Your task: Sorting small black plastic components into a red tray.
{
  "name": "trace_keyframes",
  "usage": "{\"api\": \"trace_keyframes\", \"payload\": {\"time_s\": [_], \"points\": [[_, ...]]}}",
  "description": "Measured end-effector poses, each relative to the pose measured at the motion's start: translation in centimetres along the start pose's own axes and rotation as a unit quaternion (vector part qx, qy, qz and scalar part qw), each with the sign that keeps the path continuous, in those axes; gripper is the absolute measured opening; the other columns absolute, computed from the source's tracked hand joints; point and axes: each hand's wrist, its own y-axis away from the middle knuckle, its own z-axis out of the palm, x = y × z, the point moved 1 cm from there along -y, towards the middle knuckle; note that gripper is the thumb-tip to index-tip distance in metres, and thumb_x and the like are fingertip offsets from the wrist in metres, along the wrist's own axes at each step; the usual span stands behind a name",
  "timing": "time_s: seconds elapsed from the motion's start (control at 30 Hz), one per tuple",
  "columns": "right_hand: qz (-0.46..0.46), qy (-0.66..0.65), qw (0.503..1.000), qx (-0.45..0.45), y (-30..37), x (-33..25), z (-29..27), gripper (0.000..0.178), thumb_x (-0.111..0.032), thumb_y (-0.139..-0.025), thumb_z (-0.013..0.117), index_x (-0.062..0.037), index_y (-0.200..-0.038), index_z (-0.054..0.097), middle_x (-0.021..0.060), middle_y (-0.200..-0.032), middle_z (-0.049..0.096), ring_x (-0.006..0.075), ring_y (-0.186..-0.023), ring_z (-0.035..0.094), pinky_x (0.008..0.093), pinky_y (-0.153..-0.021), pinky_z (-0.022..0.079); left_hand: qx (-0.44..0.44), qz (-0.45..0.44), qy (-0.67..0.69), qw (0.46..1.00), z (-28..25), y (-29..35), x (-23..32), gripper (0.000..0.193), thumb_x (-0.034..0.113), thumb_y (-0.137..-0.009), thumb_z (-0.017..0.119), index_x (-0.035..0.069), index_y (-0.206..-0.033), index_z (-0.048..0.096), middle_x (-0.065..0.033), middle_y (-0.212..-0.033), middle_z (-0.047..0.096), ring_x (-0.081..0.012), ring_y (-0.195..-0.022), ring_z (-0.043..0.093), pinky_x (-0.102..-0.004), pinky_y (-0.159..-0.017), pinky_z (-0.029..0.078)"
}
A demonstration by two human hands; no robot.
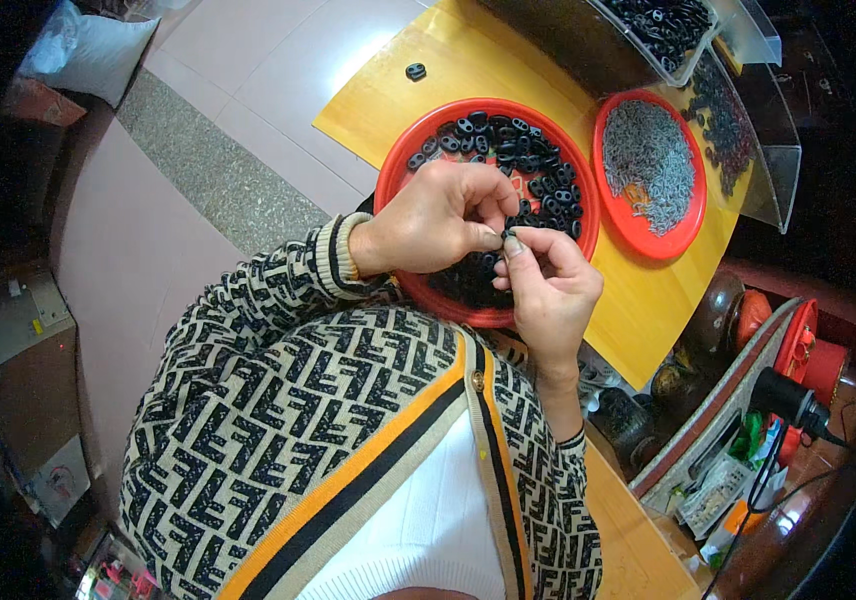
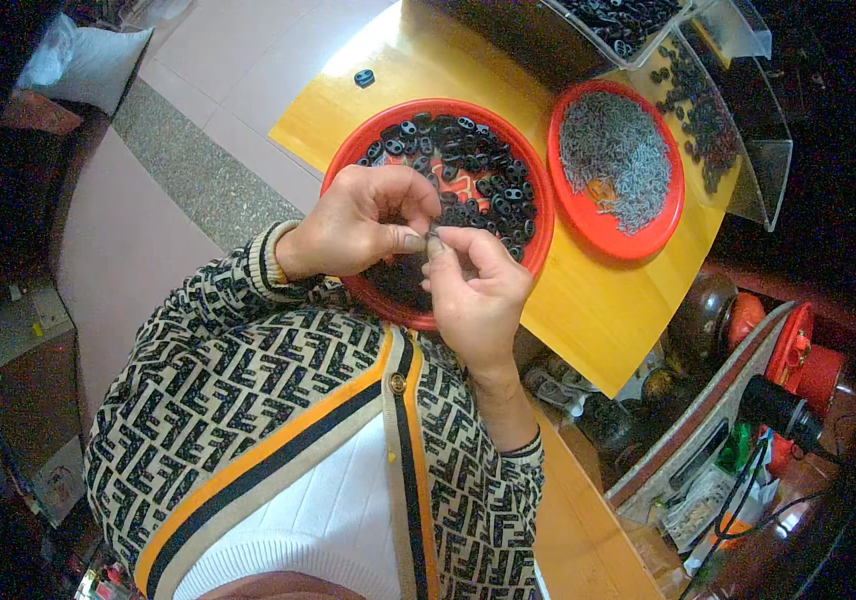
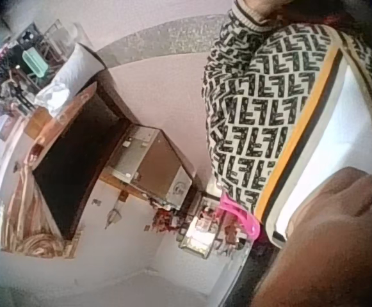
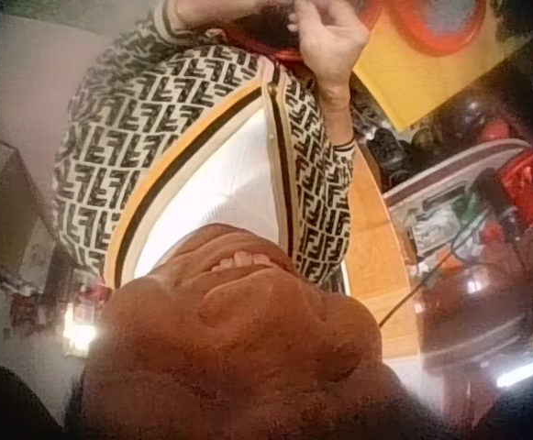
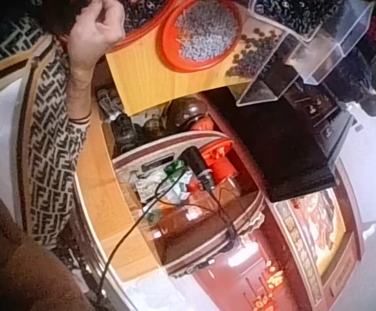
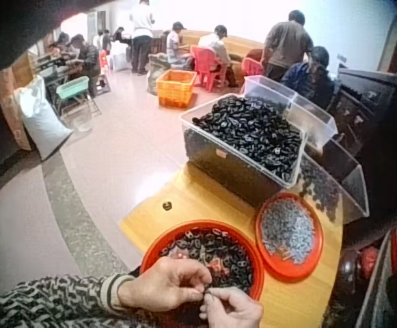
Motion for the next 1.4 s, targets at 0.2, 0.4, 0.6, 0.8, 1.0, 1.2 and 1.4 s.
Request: {"api": "trace_keyframes", "payload": {"time_s": [0.2, 0.4, 0.6, 0.8, 1.0, 1.2, 1.4], "points": [[0.022, -0.066, 0.997, 0.017, -0.7, 0.3, -0.7, 0.010, -0.003, -0.081, 0.056, 0.0036, -0.088, 0.058, 0.0043, -0.074, 0.059, 0.0065, -0.061, 0.056, 0.0188, -0.052, 0.049, -0.010, -0.042, 0.165, 0.985, 0.6, -0.3, -0.8, 0.026, -0.008, -0.071, 0.060, -0.006, -0.095, 0.050, -0.0034, -0.076, 0.056, -0.0077, -0.068, 0.054, -0.0215, -0.065, 0.047], [0.028, -0.062, 0.997, 0.023, -0.7, 0.6, -0.6, 0.010, -0.003, -0.081, 0.057, 0.0035, -0.088, 0.058, 0.0041, -0.074, 0.059, 0.0062, -0.062, 0.055, 0.0187, -0.053, 0.049, -0.012, -0.054, 0.198, 0.979, 0.6, 0.2, -1.5, 0.030, -0.003, -0.076, 0.059, -0.006, -0.103, 0.047, -0.0050, -0.081, 0.057, -0.0082, -0.073, 0.055, -0.0211, -0.067, 0.047], [0.033, -0.039, 0.999, 0.004, 0.0, 1.3, -0.3, 0.010, -0.002, -0.080, 0.058, 0.0035, -0.088, 0.058, 0.0030, -0.073, 0.059, 0.0054, -0.060, 0.055, 0.0178, -0.051, 0.047, 0.040, -0.054, 0.151, 0.986, 1.0, 1.2, -2.9, 0.018, -0.001, -0.079, 0.057, -0.005, -0.096, 0.052, -0.0057, -0.075, 0.060, -0.0086, -0.066, 0.056, -0.0211, -0.059, 0.048], [0.029, 0.007, 1.000, -0.003, 0.0, 1.8, -0.1, 0.009, -0.001, -0.079, 0.058, 0.0036, -0.086, 0.058, 0.0028, -0.071, 0.059, 0.0056, -0.056, 0.055, 0.0186, -0.049, 0.047, 0.039, -0.040, 0.061, 0.997, 0.8, 1.4, -2.8, 0.017, -0.004, -0.077, 0.056, -0.006, -0.094, 0.053, -0.0054, -0.076, 0.060, -0.0086, -0.067, 0.057, -0.0204, -0.060, 0.047], [0.058, -0.082, 0.995, 0.008, -0.2, 1.9, -0.9, 0.010, -0.001, -0.080, 0.057, 0.0032, -0.088, 0.057, 0.0040, -0.074, 0.058, 0.0074, -0.061, 0.056, 0.0197, -0.051, 0.049, 0.035, -0.007, 0.064, 0.997, 0.1, 0.4, -1.6, 0.019, -0.002, -0.075, 0.059, -0.005, -0.094, 0.055, -0.0047, -0.080, 0.059, -0.0081, -0.072, 0.055, -0.0227, -0.061, 0.047], [0.052, -0.095, 0.994, 0.025, 0.2, 2.2, -2.1, 0.009, 0.000, -0.080, 0.056, 0.0035, -0.088, 0.057, 0.0038, -0.073, 0.057, 0.0079, -0.059, 0.056, 0.0198, -0.051, 0.049, 0.053, 0.197, -0.390, 0.898, -3.1, -2.5, -2.2, 0.023, -0.004, -0.065, 0.061, 0.001, -0.087, 0.059, -0.0119, -0.079, 0.052, -0.0231, -0.074, 0.053, -0.0298, -0.065, 0.045], [0.063, -0.099, 0.993, 0.027, 0.5, 2.3, -2.2, 0.009, 0.000, -0.080, 0.056, 0.0033, -0.088, 0.056, 0.0038, -0.073, 0.057, 0.0075, -0.059, 0.055, 0.0196, -0.051, 0.049, -0.026, 0.213, -0.484, 0.848, -3.4, -4.2, -4.3, 0.023, 0.000, -0.060, 0.060, 0.002, -0.083, 0.061, -0.0124, -0.073, 0.049, -0.0283, -0.074, 0.050, -0.0367, -0.065, 0.043]]}}
